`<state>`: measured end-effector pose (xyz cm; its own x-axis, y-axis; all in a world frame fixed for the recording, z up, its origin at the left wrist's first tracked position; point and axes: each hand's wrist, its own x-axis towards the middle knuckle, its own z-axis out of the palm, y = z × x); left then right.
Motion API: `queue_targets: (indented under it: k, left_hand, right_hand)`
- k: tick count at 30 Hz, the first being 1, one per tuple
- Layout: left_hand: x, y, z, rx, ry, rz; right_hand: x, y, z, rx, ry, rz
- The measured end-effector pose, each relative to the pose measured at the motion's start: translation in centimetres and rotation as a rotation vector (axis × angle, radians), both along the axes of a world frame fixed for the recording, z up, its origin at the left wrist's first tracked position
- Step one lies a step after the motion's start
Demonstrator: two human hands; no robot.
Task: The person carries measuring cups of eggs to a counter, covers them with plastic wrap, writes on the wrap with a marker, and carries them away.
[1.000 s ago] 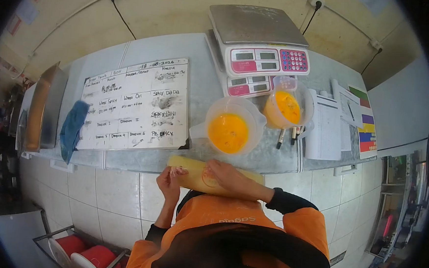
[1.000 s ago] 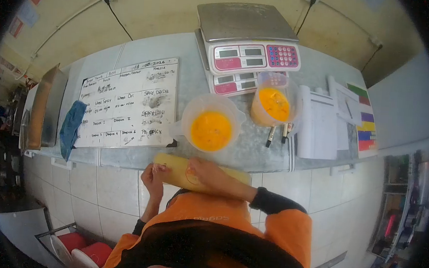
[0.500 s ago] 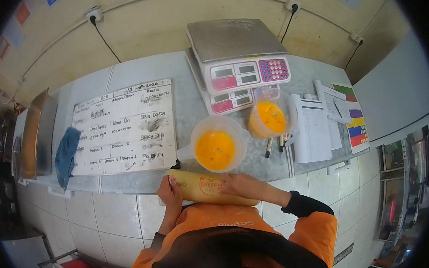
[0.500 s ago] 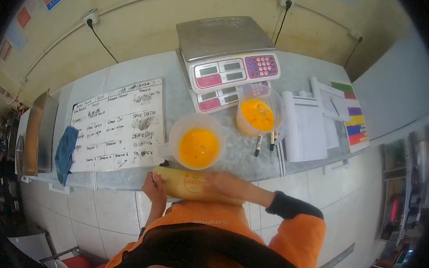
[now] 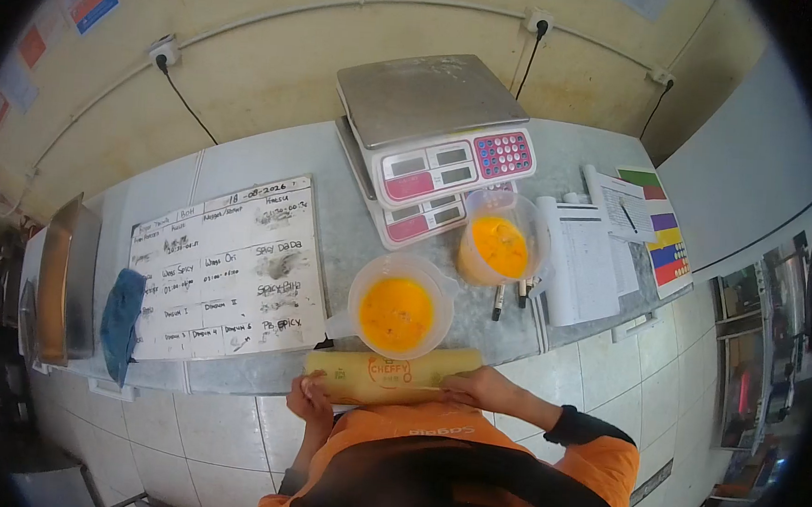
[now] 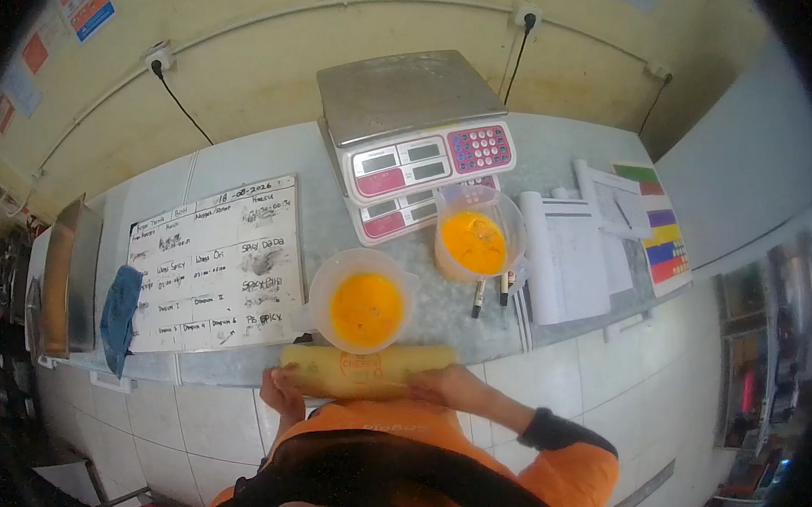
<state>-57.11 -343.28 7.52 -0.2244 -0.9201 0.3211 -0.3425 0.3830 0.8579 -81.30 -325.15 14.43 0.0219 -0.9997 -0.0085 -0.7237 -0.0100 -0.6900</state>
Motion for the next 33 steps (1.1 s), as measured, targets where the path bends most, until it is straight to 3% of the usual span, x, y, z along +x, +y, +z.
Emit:
queue_targets:
  k: [2, 3, 5, 7, 10, 15, 17, 19, 21, 22, 24, 25, 26, 27, 29, 30, 31, 32, 33]
  left_hand:
    - [1.1, 0.5, 0.5, -0.064, 0.057, -0.030]
    - [1.4, 0.6, 0.6, -0.058, 0.046, -0.027]
    - [2.1, 0.7, 0.8, -0.136, 0.417, -0.133]
    - [2.2, 0.7, 3.3, -0.139, 0.405, -0.153]
    - [1.7, -0.7, 6.7, -0.377, 0.407, -0.366]
    - [-1.1, -4.3, 13.8, -0.584, 0.311, -0.334]
    - [-3.0, -6.3, 16.4, -0.732, 0.177, -0.255]
    - [-5.8, -8.2, 17.5, -0.445, 0.239, -0.167]
    - [-10.1, -11.1, 19.0, -0.215, 0.364, -0.248]
    - [-12.2, -12.9, 18.6, -0.135, 0.315, -0.264]
    - [-14.5, -16.0, 13.5, -0.020, 0.147, -0.325]
    - [-15.3, -17.9, 10.0, 0.015, 0.029, -0.369]
    - [-15.2, -18.7, 7.3, 0.190, -0.110, -0.399]
    - [-14.5, -18.8, 4.6, 0.369, -0.248, -0.425]
    - [-12.2, -17.8, -0.6, 0.602, -0.101, -0.645]
    - [-11.0, -16.2, -1.3, 0.762, 0.058, -0.692]
    - [-9.9, -14.6, -1.4, 0.924, 0.220, -0.731]
    - [-9.2, -13.3, -1.0, 0.935, 0.219, -0.727]
    - [-8.4, -12.0, -0.2, 0.940, 0.221, -0.715]
  right_hand:
    - [0.8, 0.6, 0.2, -0.269, 0.084, -0.047]
    - [1.0, 1.0, 0.6, -0.264, 0.073, -0.045]
    - [1.1, 2.1, 2.2, -0.243, 0.213, -0.087]
    - [0.7, 3.0, 3.5, -0.309, 0.216, -0.053]
    - [0.2, 3.2, 5.8, -0.474, 0.266, -0.039]
    - [-1.3, 0.6, 11.0, -0.777, 0.402, -0.113]
    - [-2.5, -0.5, 12.6, -0.722, 0.705, -0.212]
    - [-3.7, -3.8, 13.4, -0.681, 0.538, -0.486]
    - [-6.1, -9.1, 13.8, -0.806, 0.278, -0.593]
    - [-7.6, -11.2, 12.3, -0.805, 0.271, -0.576]
    - [-9.2, -13.1, 8.0, -0.815, 0.263, -0.556]
    - [-9.2, -13.3, 5.9, -0.627, 0.194, -0.564]
    - [-9.1, -13.2, 4.6, -0.441, 0.128, -0.564]
    - [-9.0, -12.9, 3.6, -0.452, 0.134, -0.559]
    - [-8.2, -11.2, 1.9, -0.131, -0.112, -0.563]
    - [-7.5, -10.3, 1.3, -0.127, -0.111, -0.563]
    - [-6.7, -9.4, 0.7, -0.109, -0.480, -0.631]
    - [-5.8, -8.4, 0.0, -0.087, -0.851, -0.690]
    - [-5.0, -7.1, -0.6, -0.074, -0.852, -0.690]
